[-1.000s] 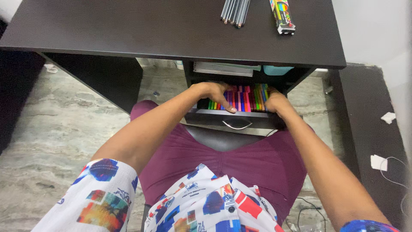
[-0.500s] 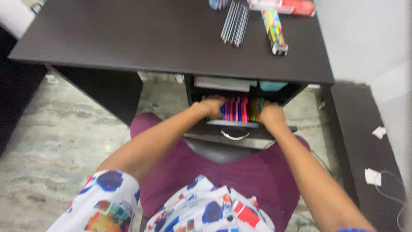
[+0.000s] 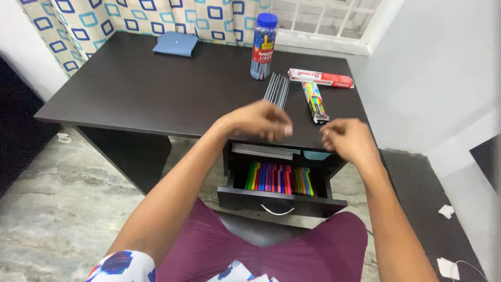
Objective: The person sorts colored pencils and pens on a desk, then places them into a drawer along with a plastic container and other stationery items. The person handles the items one at a time and arranges them neatly before closing the drawer.
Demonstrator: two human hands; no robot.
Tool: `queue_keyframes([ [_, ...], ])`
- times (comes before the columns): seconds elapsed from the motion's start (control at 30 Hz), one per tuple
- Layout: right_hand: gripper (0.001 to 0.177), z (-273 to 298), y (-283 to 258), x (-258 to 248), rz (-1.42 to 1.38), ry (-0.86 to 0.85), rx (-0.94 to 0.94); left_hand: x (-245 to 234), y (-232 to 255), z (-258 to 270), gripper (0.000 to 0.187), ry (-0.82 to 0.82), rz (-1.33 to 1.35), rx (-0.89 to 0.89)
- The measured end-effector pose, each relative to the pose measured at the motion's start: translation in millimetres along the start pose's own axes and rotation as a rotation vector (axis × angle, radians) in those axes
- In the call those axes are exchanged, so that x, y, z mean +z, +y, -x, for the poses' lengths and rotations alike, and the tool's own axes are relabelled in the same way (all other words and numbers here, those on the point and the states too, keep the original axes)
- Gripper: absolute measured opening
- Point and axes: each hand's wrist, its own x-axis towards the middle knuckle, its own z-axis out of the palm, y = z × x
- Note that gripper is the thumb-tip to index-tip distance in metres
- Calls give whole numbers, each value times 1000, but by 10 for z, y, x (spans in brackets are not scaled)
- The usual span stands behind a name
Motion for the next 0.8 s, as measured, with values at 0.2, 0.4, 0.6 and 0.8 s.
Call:
queue_keyframes([
  [0.2,36,-442,-220,121,355,335,-116,-78,-528,-665,40,880,-222,-65],
  [0.4,52,-672,-274,383,568,307,-59,184,-531,-733,38,919,-363,-163],
  [0.6,46,-531,-291,234,561,346,34,286,-245,-616,33,994,-371,106],
  [0.8,43,-179,-100,-125,284,387,-22,326,-342,-898,73,826,-348,210],
])
